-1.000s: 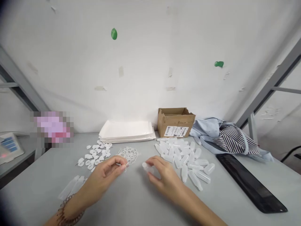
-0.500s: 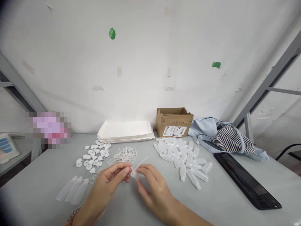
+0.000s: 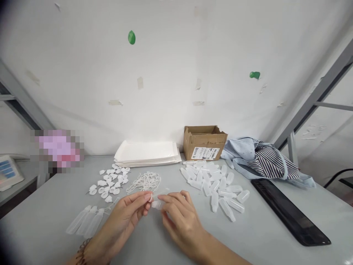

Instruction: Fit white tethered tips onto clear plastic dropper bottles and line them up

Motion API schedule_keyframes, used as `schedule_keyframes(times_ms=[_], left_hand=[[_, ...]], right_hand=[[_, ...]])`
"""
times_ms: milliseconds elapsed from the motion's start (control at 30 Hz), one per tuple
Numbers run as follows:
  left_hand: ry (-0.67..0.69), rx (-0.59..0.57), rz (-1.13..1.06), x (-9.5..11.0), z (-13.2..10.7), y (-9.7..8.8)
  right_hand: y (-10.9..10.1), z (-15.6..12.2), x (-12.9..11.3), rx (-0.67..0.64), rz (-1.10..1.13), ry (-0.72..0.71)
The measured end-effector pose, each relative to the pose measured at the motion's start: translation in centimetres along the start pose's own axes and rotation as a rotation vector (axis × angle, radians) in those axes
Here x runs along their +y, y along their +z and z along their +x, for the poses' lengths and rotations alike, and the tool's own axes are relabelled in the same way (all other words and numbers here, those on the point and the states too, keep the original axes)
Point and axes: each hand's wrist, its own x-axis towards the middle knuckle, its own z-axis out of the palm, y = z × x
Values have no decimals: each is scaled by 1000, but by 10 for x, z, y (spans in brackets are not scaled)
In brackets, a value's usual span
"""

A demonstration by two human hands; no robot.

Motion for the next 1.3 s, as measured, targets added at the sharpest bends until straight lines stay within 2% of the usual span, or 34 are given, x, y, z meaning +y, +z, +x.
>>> schedule_keyframes(times_ms=[267, 400, 633, 833, 967, 1067, 1167, 1300], left_hand=[[44, 68, 155, 0, -4, 4], [41, 77, 145, -5, -4, 3], [31, 23, 77, -10, -3, 1], [104, -19, 265, -8, -6, 3], [185, -16, 435, -6, -8, 4], [248, -9, 551, -5, -9, 5], [242, -26, 608, -4, -8, 5], [252, -77, 659, -3, -8, 4]], right_hand=[[2, -2, 4, 19, 21, 3], [4, -3, 4, 26, 95, 20], [4, -2, -2, 70, 195, 153], [5, -4, -4, 46, 251, 210], [6, -6, -4, 32, 332, 314], [7, -7, -4, 13, 456, 445], [6, -6, -4, -69, 596, 585], [1, 1, -6, -160, 754, 665]])
